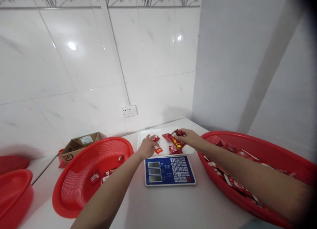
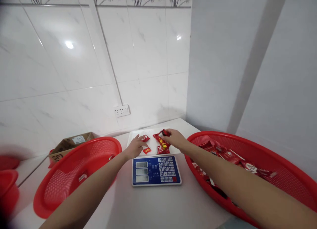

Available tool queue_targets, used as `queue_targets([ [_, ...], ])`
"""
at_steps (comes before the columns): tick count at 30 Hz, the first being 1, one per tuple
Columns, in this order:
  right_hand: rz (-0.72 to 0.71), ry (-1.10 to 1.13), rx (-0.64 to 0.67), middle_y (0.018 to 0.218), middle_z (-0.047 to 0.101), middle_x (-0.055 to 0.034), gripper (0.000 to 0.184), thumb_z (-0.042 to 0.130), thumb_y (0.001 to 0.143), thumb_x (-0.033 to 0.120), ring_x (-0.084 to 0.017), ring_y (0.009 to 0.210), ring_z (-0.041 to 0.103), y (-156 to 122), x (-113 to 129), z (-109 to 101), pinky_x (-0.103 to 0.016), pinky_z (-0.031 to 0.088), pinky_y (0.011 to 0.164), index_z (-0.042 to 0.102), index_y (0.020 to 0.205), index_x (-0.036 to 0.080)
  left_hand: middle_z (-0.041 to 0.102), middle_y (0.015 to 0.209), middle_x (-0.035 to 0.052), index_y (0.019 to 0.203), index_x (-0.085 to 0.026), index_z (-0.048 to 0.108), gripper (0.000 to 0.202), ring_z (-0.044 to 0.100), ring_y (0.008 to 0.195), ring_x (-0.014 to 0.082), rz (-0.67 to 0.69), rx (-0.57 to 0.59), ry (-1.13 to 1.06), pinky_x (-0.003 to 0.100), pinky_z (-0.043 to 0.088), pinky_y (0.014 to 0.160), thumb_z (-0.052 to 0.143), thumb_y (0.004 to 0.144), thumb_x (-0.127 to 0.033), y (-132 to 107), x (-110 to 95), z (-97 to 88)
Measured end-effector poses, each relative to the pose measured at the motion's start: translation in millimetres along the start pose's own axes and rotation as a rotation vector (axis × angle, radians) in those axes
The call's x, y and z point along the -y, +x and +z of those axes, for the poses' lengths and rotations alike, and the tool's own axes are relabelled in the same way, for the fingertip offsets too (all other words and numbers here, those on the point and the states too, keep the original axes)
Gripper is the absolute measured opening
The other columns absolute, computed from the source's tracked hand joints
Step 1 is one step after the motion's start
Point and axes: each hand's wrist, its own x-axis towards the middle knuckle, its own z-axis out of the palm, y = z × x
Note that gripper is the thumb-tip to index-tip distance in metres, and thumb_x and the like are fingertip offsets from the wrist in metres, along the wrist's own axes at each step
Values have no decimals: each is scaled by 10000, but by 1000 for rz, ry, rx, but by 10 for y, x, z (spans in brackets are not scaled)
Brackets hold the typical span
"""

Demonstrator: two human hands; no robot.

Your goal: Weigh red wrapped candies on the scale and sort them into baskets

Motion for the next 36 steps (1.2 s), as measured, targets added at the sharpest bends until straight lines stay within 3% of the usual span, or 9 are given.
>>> queue_targets([
  [3,-5,-38,-3,1130,570,-139,470,468,815,351,-210,938,584,179,85,113,-307,487,759,413,1219,116,515,1245,69,1045,-202,604,441,317,1257,192,-26,-28,16,415,143,1082,400,706,-5,-92,80,-98],
  [5,-12,-91,0,1210,509,-163,561,464,817,350,-217,995,557,215,98,166,-318,474,797,318,1299,103,515,1240,100,1102,-166,562,440,317,1258,191,-63,-59,24,406,153,1082,382,730,-17,-172,110,-172],
  [10,-81,-261,65,1227,510,-103,505,508,771,322,-226,1081,499,-8,-51,145,-345,412,908,429,1240,153,442,1305,145,1155,-160,513,343,282,1277,226,-115,-69,34,447,237,1043,361,848,-190,-367,164,-288],
  [13,-100,-370,80,1273,466,-86,489,504,749,326,-246,1155,430,-220,-198,-7,-384,363,964,464,1214,179,416,1331,127,1198,-208,482,369,235,1296,255,-90,-13,44,489,220,1038,407,856,-325,-397,172,-245],
  [18,-72,-509,54,1265,460,-149,496,473,741,322,-267,1188,387,-519,-386,-391,-400,271,1027,477,1189,108,284,1413,114,1270,-271,398,499,130,1313,336,-71,46,50,564,214,1005,422,821,-485,-234,29,-49],
  [26,-18,-638,82,1262,471,-139,526,419,778,388,-271,1167,415,-972,-472,-812,-373,342,989,460,1210,90,277,1407,155,1304,-201,335,550,170,1298,358,-110,71,54,567,213,999,415,822,-454,188,-177,207],
  [30,25,-675,113,1292,447,-133,558,398,788,443,-263,1210,371,-1134,-649,-991,-366,311,1019,456,1228,104,272,1413,149,1316,-201,303,603,158,1308,332,-131,73,54,527,218,1012,432,802,-489,249,-138,141],
  [36,91,-694,167,1312,442,-79,562,435,760,467,-257,1221,365,-1273,-851,-1142,-353,325,1016,477,1231,164,238,1430,152,1340,-189,249,629,134,1320,300,-208,47,60,488,216,1019,331,827,-544,120,7,-138],
])
